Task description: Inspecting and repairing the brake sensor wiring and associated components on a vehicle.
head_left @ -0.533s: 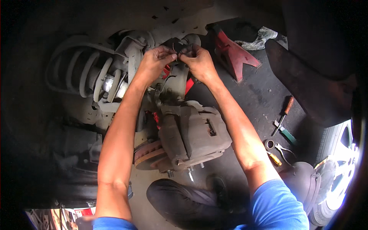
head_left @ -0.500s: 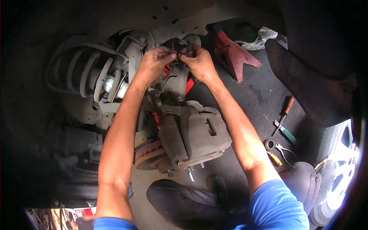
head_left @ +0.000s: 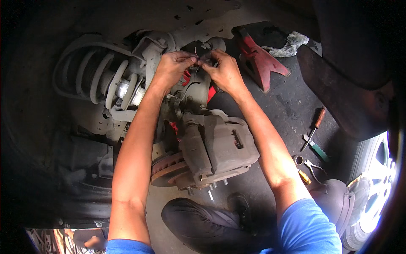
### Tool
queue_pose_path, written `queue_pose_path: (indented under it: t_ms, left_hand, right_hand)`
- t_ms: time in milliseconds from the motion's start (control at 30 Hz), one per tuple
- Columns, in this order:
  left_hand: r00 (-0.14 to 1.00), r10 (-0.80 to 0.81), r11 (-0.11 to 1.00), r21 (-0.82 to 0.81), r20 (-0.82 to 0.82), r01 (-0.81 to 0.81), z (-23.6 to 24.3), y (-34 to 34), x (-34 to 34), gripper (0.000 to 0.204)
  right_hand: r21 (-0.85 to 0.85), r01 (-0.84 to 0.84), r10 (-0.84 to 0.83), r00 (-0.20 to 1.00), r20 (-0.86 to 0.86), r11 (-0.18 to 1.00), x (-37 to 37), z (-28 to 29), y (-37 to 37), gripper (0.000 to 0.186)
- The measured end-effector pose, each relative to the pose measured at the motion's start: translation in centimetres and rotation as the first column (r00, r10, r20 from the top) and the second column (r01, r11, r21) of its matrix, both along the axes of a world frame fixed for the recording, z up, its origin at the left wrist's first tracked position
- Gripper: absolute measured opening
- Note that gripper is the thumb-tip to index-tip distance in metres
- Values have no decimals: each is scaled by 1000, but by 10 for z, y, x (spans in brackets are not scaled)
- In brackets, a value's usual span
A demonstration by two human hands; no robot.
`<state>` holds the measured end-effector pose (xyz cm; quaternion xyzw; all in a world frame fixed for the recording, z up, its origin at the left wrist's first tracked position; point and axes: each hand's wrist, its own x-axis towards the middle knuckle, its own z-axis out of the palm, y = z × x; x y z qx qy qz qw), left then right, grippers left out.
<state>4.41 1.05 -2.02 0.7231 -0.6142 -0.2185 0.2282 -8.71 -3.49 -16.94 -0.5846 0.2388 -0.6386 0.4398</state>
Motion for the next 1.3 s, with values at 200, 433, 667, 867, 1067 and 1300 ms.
queue_pose_path:
  t_ms: [200,433,667,867,1067,1300]
  left_hand:
    - [996,-88,996,20,20,88,2,1,-2,34]
    - [986,-52,999,6,161,51,-3,-1,-6,38]
    - [992,-34,996,90,122,23,0,0,4,34]
    - [962,-104,991,104,251,79,2,3,4,33]
    - [846,-214,973,182,488,142,6,6,-14,38]
    - [950,-183,983,79,255,168,-5,7,-3,30]
  right_hand:
    - [41,-3,7,994,-108,999,-5,0,0,44]
    - [49,-46,51,995,-89,998,0,-7,-1,46]
    - [40,-118,119,992,-36,992,-1,-2,3,40]
    - [51,-122,121,992,24,991,2,-5,3,34]
    - [121,-87,91,996,-25,989,-2,-10,4,34]
    - [199,-160,145,985,89,967,-3,-8,0,31]
